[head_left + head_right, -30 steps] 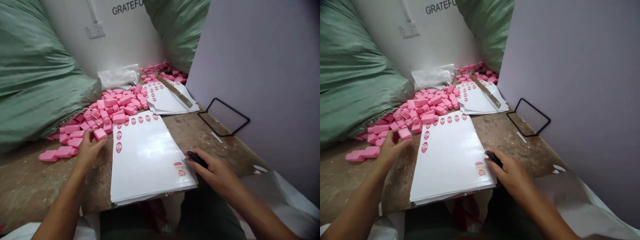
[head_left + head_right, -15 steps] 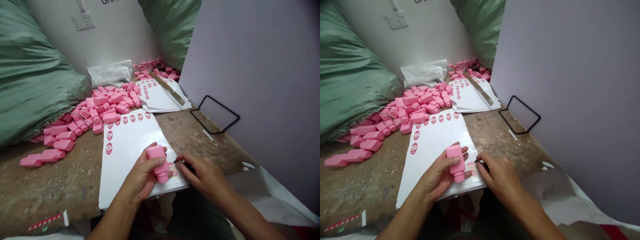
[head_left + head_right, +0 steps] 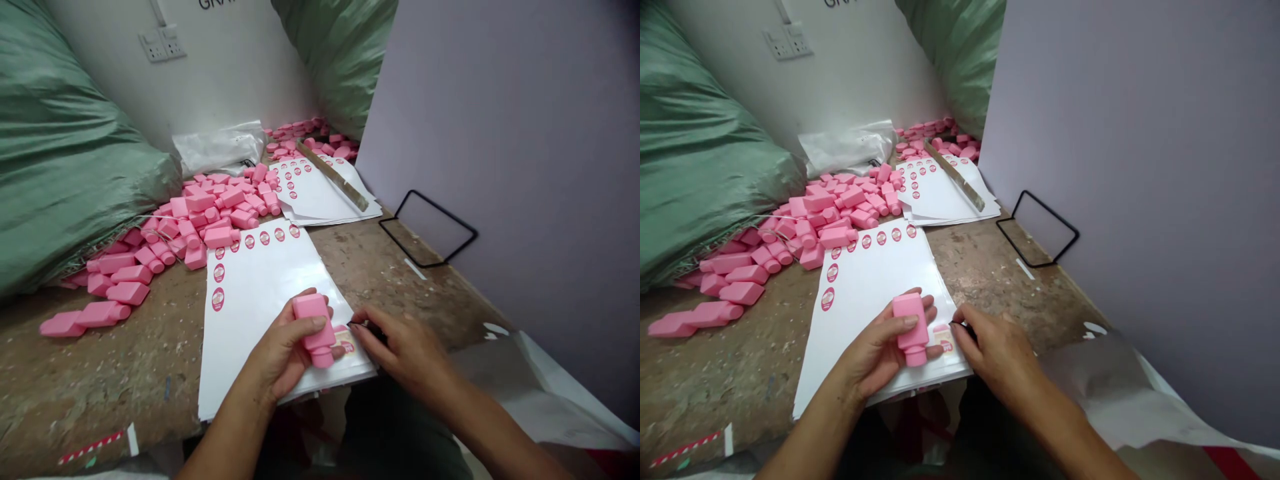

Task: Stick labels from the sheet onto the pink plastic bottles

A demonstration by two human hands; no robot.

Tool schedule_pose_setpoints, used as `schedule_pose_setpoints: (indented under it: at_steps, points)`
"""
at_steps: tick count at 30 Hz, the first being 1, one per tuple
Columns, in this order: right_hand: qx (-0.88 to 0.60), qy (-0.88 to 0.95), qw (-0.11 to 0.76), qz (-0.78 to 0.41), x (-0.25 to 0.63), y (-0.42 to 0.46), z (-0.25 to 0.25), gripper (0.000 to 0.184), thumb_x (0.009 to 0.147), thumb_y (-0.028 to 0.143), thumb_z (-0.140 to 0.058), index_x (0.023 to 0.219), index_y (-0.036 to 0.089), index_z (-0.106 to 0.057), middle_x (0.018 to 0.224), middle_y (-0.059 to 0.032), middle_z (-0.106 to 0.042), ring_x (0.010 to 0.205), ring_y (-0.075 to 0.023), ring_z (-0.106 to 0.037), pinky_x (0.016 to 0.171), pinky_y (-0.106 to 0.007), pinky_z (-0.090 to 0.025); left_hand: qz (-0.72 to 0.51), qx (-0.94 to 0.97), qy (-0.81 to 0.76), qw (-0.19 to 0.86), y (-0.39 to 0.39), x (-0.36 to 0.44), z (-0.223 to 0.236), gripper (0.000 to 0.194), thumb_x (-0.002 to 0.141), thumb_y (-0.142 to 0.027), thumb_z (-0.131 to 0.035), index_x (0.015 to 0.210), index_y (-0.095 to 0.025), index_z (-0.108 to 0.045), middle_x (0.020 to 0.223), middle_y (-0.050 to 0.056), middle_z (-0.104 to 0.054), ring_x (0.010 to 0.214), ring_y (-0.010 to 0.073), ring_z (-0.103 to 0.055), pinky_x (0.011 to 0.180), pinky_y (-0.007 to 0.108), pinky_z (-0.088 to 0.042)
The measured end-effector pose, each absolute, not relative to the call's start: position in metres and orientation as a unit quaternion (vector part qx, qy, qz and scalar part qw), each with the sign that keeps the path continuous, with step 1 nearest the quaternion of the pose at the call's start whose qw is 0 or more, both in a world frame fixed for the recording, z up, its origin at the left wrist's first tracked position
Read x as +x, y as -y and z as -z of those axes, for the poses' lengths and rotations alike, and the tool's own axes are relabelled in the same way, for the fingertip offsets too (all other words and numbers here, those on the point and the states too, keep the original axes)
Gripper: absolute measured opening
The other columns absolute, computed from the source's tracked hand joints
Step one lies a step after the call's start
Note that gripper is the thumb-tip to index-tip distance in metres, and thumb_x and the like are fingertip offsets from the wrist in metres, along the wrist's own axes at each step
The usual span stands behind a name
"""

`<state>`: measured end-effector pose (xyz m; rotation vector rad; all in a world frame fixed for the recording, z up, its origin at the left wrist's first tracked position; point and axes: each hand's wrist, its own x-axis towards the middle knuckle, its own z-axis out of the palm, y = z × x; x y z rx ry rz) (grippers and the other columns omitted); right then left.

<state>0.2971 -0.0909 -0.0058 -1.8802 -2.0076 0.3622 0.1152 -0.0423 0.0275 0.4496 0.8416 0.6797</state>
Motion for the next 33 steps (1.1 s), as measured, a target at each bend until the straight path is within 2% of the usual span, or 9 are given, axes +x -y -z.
schedule_pose_setpoints:
  at_steps: [4,11,14,17,20,23,28,33]
  points:
    - [-0.661,0.710,0.192,-0.148,0.299,0.092,0.007,0.021,0.091,0.032,-0.042,0.087,0.024,-0.060,0.073,-0.0002,-0.070,0.063,-0.0199,-0.061,0.061,-0.031,-0.035,-0.331,0.190,-0.395,0.836,0.041,0.115,-0.027,0.042,0.075,-0.009,-0.066,0.114,-0.020,-0.055,0.132,0.010,-0.053,0.123,0.0265,-0.049,0.093,0.050,-0.052]
    - [-0.655,0.729,0.196,-0.028,0.290,0.092,0.009,0.018,0.089,0.028,-0.045,0.081,0.021,-0.060,0.065,-0.0005,-0.069,0.053,-0.0178,-0.058,0.062,-0.034,-0.030,-0.364,0.169,-0.392,0.828,0.045,0.126,-0.027,0.041,0.072,-0.007,-0.066,0.110,-0.018,-0.057,0.112,0.008,-0.061,0.102,0.0216,-0.059,0.089,0.049,-0.054]
    - [-0.650,0.725,0.207,-0.093,0.291,0.090,0.009,0.019,0.089,0.030,-0.046,0.082,0.022,-0.061,0.065,0.0003,-0.069,0.056,-0.0178,-0.060,0.060,-0.031,-0.031,-0.363,0.171,-0.390,0.829,0.046,0.126,-0.024,0.041,0.072,-0.006,-0.067,0.110,-0.017,-0.057,0.107,0.008,-0.063,0.094,0.0197,-0.061,0.087,0.048,-0.054]
    - [-0.645,0.708,0.225,-0.175,0.297,0.090,0.007,0.019,0.089,0.033,-0.046,0.084,0.024,-0.062,0.067,0.0019,-0.069,0.058,-0.0175,-0.060,0.058,-0.029,-0.033,-0.365,0.170,-0.387,0.830,0.045,0.124,-0.022,0.040,0.072,-0.007,-0.067,0.109,-0.017,-0.057,0.107,0.008,-0.063,0.096,0.0195,-0.061,0.088,0.046,-0.054]
    - [-0.663,0.695,0.241,-0.142,0.304,0.090,0.004,0.020,0.088,0.035,-0.046,0.085,0.025,-0.063,0.067,0.0017,-0.069,0.058,-0.0187,-0.058,0.061,-0.031,-0.033,-0.370,0.167,-0.385,0.829,0.046,0.123,-0.021,0.039,0.072,-0.007,-0.067,0.109,-0.016,-0.058,0.107,0.008,-0.063,0.098,0.0198,-0.061,0.089,0.045,-0.054]
    - [-0.657,0.712,0.218,-0.117,0.304,0.090,0.003,0.019,0.088,0.033,-0.047,0.082,0.025,-0.063,0.063,0.0022,-0.067,0.054,-0.0181,-0.056,0.061,-0.032,-0.031,-0.366,0.166,-0.382,0.832,0.046,0.122,-0.020,0.041,0.073,-0.007,-0.067,0.111,-0.017,-0.057,0.108,0.008,-0.063,0.097,0.0202,-0.061,0.088,0.048,-0.054]
    - [-0.650,0.728,0.192,-0.102,0.300,0.088,0.005,0.016,0.088,0.028,-0.047,0.082,0.023,-0.062,0.064,0.0026,-0.069,0.056,-0.0175,-0.061,0.063,-0.032,-0.030,-0.360,0.169,-0.373,0.838,0.046,0.122,-0.018,0.040,0.072,-0.008,-0.068,0.110,-0.017,-0.057,0.107,0.008,-0.063,0.097,0.0208,-0.061,0.087,0.051,-0.054]
    - [-0.644,0.736,0.186,-0.093,0.298,0.087,0.005,0.017,0.088,0.027,-0.046,0.082,0.022,-0.061,0.065,0.0013,-0.069,0.056,-0.0186,-0.061,0.062,-0.032,-0.030,-0.363,0.166,-0.373,0.838,0.046,0.122,-0.018,0.041,0.072,-0.008,-0.068,0.110,-0.018,-0.057,0.108,0.009,-0.063,0.106,0.0228,-0.058,0.090,0.051,-0.052]
